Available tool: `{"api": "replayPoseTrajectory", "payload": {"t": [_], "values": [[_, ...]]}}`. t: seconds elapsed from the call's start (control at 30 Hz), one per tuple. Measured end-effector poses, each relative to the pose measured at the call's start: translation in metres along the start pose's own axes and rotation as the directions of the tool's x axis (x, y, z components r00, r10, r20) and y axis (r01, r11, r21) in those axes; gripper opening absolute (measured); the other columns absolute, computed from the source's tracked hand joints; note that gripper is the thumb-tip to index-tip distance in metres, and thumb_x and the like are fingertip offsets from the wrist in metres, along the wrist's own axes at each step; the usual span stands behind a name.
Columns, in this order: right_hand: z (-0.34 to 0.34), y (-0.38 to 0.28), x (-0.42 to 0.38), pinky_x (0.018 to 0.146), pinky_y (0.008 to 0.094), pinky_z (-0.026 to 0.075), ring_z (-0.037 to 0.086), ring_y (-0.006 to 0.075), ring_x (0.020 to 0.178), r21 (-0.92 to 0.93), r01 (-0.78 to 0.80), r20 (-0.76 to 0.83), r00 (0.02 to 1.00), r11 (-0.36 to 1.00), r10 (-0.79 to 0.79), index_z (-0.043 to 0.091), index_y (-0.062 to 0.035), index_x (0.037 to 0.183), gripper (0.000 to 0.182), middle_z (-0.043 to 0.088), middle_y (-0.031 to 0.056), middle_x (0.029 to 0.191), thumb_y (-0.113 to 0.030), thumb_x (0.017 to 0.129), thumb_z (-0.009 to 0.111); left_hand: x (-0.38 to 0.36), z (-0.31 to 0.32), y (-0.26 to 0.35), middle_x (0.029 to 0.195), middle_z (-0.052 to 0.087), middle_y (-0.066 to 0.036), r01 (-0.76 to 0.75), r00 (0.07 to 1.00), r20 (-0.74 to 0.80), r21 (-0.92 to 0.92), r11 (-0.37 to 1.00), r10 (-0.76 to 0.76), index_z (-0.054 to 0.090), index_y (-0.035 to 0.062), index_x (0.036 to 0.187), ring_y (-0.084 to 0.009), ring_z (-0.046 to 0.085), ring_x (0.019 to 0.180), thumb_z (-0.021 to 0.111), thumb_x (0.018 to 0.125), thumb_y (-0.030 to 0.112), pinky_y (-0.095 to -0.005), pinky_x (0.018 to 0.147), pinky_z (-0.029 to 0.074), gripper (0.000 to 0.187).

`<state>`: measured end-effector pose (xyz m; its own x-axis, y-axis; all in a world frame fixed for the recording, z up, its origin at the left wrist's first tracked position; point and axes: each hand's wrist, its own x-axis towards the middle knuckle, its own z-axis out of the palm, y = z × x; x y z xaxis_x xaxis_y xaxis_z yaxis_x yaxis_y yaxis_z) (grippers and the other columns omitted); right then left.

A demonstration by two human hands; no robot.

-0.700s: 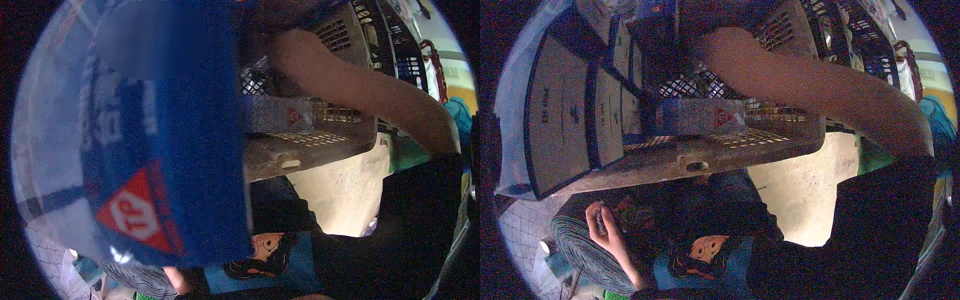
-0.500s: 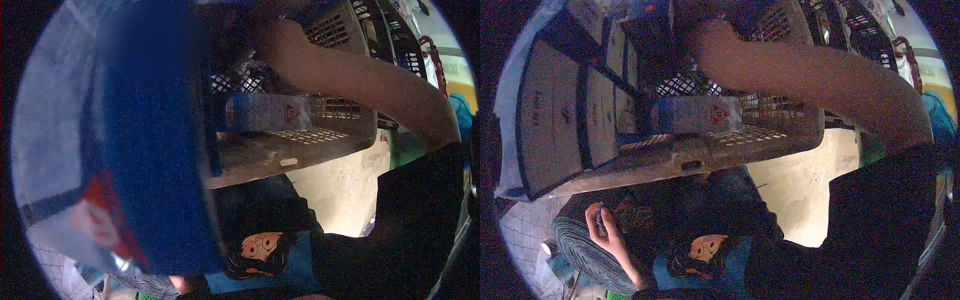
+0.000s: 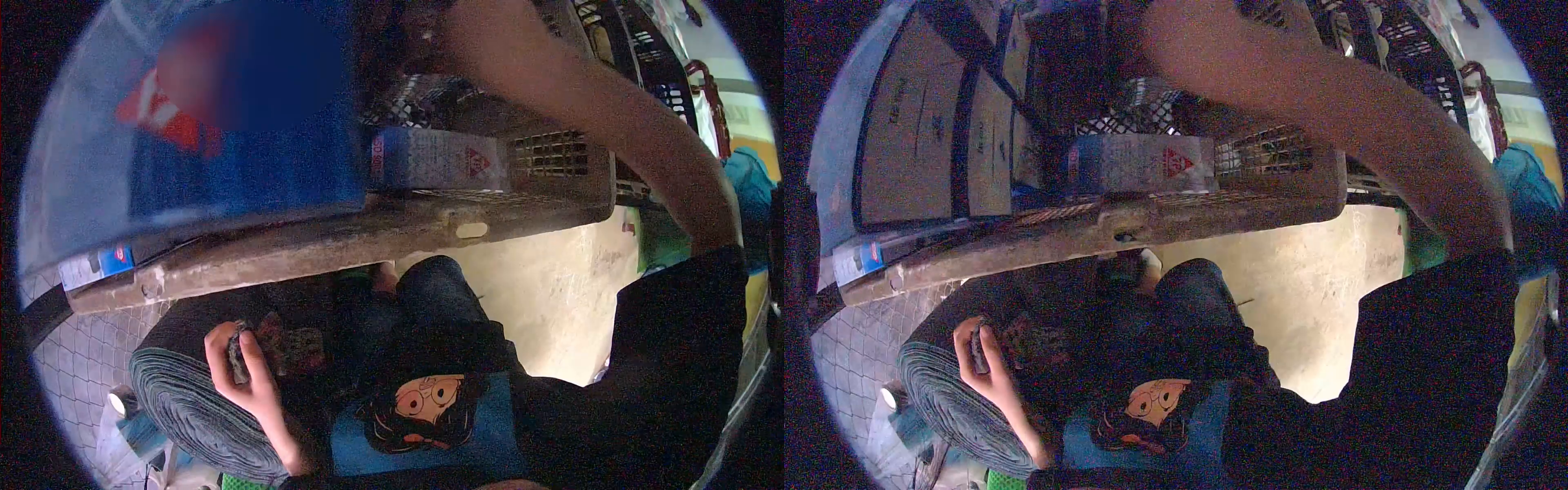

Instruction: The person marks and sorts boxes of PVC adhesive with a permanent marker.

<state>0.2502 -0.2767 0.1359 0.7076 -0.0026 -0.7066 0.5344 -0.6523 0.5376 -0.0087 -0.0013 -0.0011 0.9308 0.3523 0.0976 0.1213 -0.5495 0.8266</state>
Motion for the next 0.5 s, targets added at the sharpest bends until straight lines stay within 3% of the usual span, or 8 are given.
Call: {"api": "replayPoseTrajectory", "payload": {"t": [0.1,0.17,0.27,0.5], "values": [[0.007,0.017,-0.013,0.084,0.0462,0.053,0.066,0.03,0.097,0.185,0.084,-0.215,0.976,0.979,-0.043,0.068,-0.0119,0.121,0.04,0.066,0.0165,0.107,-0.029,0.085,0.071,0.003,0.008,0.003,0.097,0.062,-0.011,0.018,1.0,-0.007,-0.023,1.0,-0.018,0.06,-0.0043,0.097,-0.0209,0.057,0.092,0.063,0.092,0.005,-0.0319,0.09,0.043,0.011],[0.036,0.018,-0.004,0.085,0.0456,0.055,0.071,0.0344,0.091,0.382,0.201,-0.509,0.86,0.902,0.024,0.068,-0.0071,0.116,0.048,0.072,0.0195,0.098,-0.047,0.089,0.065,0.003,0.006,0.001,0.097,0.062,-0.011,0.014,1.0,-0.016,-0.02,1.0,-0.014,0.06,-0.0042,0.096,-0.0206,0.057,0.091,0.063,0.091,0.005,-0.0316,0.089,0.043,0.011],[0.028,0.01,-0.026,0.087,0.0445,0.055,0.069,0.0377,0.095,0.565,0.44,-0.283,0.898,0.698,-0.338,0.063,-0.008,0.125,0.051,0.07,0.0221,0.103,-0.047,0.092,0.063,0.001,0.002,-0.004,0.096,0.063,-0.011,-0.005,1.0,-0.026,-0.003,1.0,0.005,0.06,-0.0041,0.096,-0.0206,0.058,0.09,0.063,0.091,0.004,-0.0316,0.088,0.044,0.01],[0.047,-0.022,-0.023,0.091,0.0461,0.053,0.067,0.0384,0.101,0.516,0.658,-0.537,0.747,0.548,-0.392,0.06,-0.0079,0.129,0.052,0.067,0.0239,0.114,-0.037,0.086,0.07,-0.009,-0.004,-0.012,0.095,0.063,-0.011,-0.012,0.999,-0.033,0.019,1.0,0.013,0.061,-0.004,0.096,-0.0212,0.059,0.089,0.062,0.089,0.002,-0.032,0.088,0.045,0.009]]}}
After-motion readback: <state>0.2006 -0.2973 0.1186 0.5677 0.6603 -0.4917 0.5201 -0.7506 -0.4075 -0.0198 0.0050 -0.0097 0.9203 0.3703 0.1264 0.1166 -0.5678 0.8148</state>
